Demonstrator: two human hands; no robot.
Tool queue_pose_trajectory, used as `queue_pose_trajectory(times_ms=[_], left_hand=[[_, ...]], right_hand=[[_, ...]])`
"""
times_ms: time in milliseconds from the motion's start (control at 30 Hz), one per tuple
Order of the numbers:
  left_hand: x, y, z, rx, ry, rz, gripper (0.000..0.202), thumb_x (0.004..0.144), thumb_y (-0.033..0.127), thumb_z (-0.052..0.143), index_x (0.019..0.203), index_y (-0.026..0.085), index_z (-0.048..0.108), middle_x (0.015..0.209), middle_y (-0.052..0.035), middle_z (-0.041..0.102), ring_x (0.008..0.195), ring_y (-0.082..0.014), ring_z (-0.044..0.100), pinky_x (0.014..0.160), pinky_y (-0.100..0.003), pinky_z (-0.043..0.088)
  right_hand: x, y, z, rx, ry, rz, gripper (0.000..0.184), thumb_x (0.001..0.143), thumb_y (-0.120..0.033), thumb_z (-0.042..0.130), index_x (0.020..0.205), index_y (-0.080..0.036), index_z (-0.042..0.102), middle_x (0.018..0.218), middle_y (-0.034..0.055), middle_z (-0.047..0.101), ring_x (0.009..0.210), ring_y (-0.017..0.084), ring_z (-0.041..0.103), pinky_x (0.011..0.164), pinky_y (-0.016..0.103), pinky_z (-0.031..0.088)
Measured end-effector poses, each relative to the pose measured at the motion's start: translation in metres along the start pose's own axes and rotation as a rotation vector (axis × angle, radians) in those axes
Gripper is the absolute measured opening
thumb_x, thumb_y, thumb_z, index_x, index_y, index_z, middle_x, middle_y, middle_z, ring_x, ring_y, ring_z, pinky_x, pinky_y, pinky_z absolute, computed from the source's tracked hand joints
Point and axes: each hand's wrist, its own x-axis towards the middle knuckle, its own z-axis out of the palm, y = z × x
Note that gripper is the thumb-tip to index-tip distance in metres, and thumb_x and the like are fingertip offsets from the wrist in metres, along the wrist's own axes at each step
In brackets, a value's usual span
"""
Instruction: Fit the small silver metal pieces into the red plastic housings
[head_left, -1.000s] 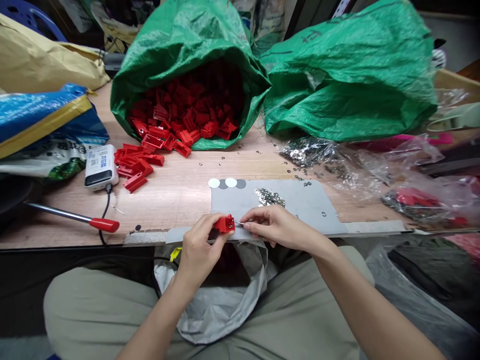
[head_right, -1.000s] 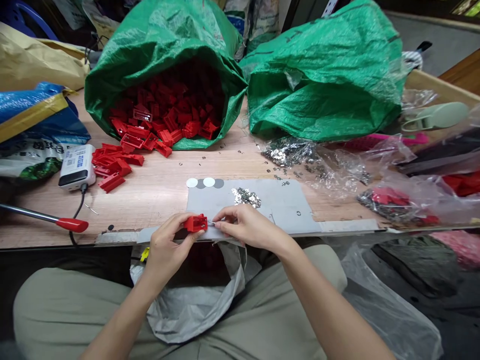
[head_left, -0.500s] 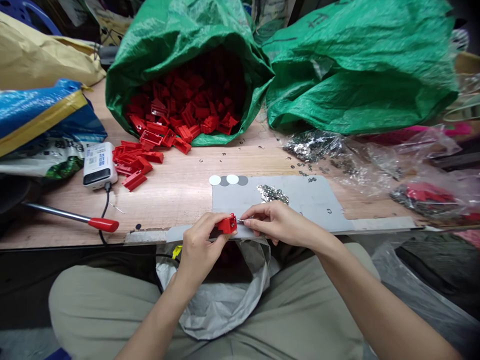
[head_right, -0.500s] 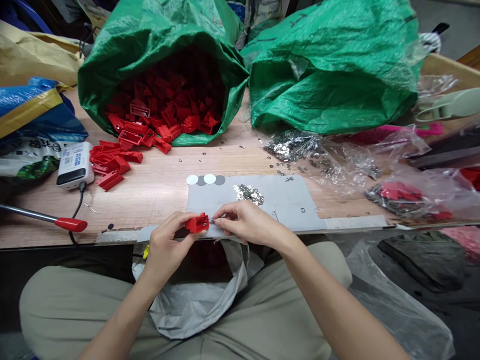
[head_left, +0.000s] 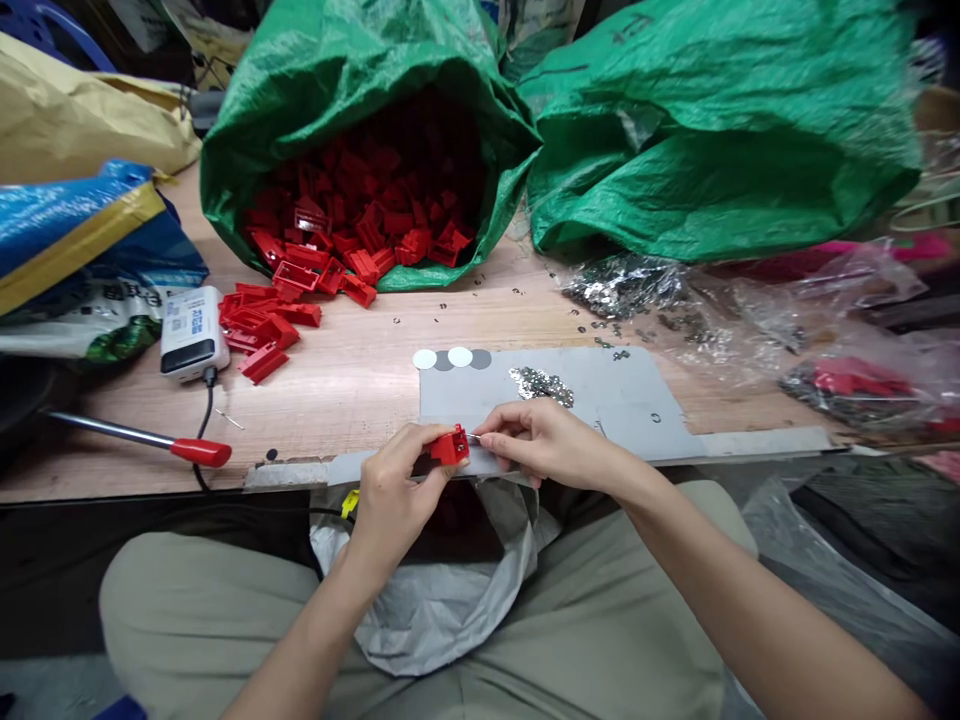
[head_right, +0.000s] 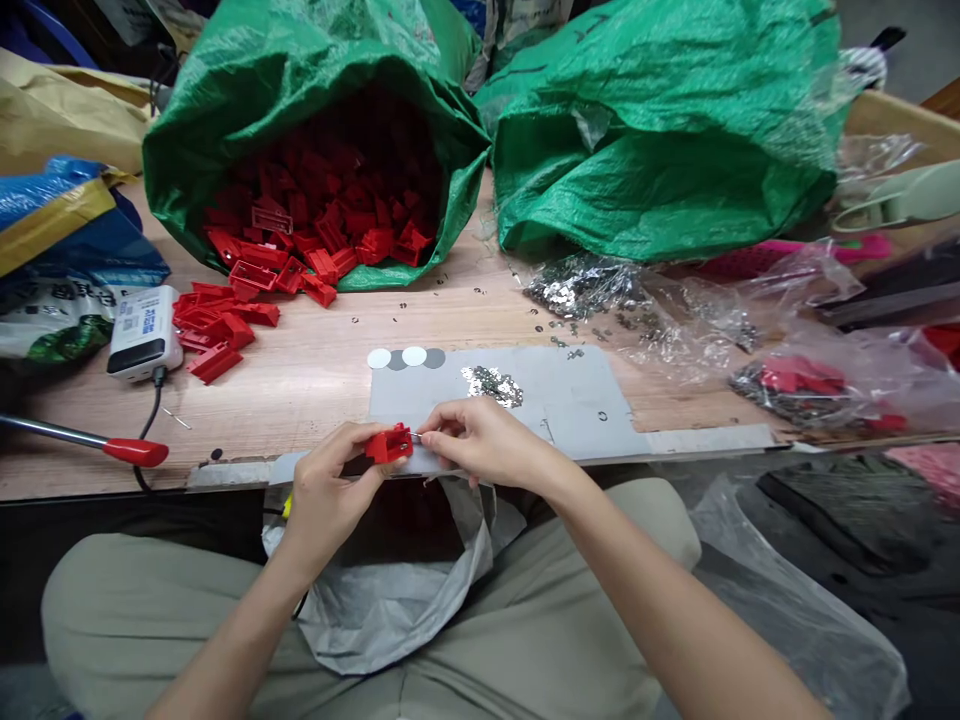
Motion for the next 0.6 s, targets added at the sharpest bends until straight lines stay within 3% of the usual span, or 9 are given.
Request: queue_pose_trajectory(times_ms=[100, 233, 600], left_hand=[[0.001, 0.001, -0.001, -0.001, -0.008, -0.013, 0.021, 0.086, 0.018, 0.071, 0.107, 0.023, 0.067, 0.093, -0.002, 0.071, 0.085, -0.0167, 0.067, 0.074, -0.026, 0.051], [0.001, 0.001, -0.002, -0.011, -0.03, -0.023, 0.023, 0.087, 0.016, 0.07, 0.108, 0.023, 0.067, 0.095, -0.0019, 0.072, 0.087, -0.0168, 0.068, 0.076, -0.027, 0.051], [0.001, 0.001, -0.001, -0.005, -0.028, -0.003, 0.024, 0.087, 0.014, 0.069, 0.108, 0.024, 0.067, 0.096, -0.0014, 0.072, 0.087, -0.016, 0.068, 0.076, -0.025, 0.052]], right_hand=[[-0.001, -0.001, 0.0, -0.093, 0.038, -0.071, 0.028, 0.091, -0.038, 0.058, 0.099, -0.016, 0.074, 0.072, 0.0018, 0.068, 0.051, 0.012, 0.055, 0.046, 0.022, 0.044], [-0.004, -0.011, 0.003, -0.364, 0.129, -0.193, 0.02, 0.089, -0.025, 0.06, 0.096, -0.018, 0.078, 0.083, 0.0052, 0.076, 0.071, 0.017, 0.066, 0.065, 0.025, 0.046], [-0.004, -0.019, 0.002, -0.476, 0.116, -0.188, 0.022, 0.09, -0.021, 0.054, 0.09, -0.018, 0.076, 0.075, 0.0032, 0.074, 0.064, 0.016, 0.061, 0.061, 0.025, 0.039]])
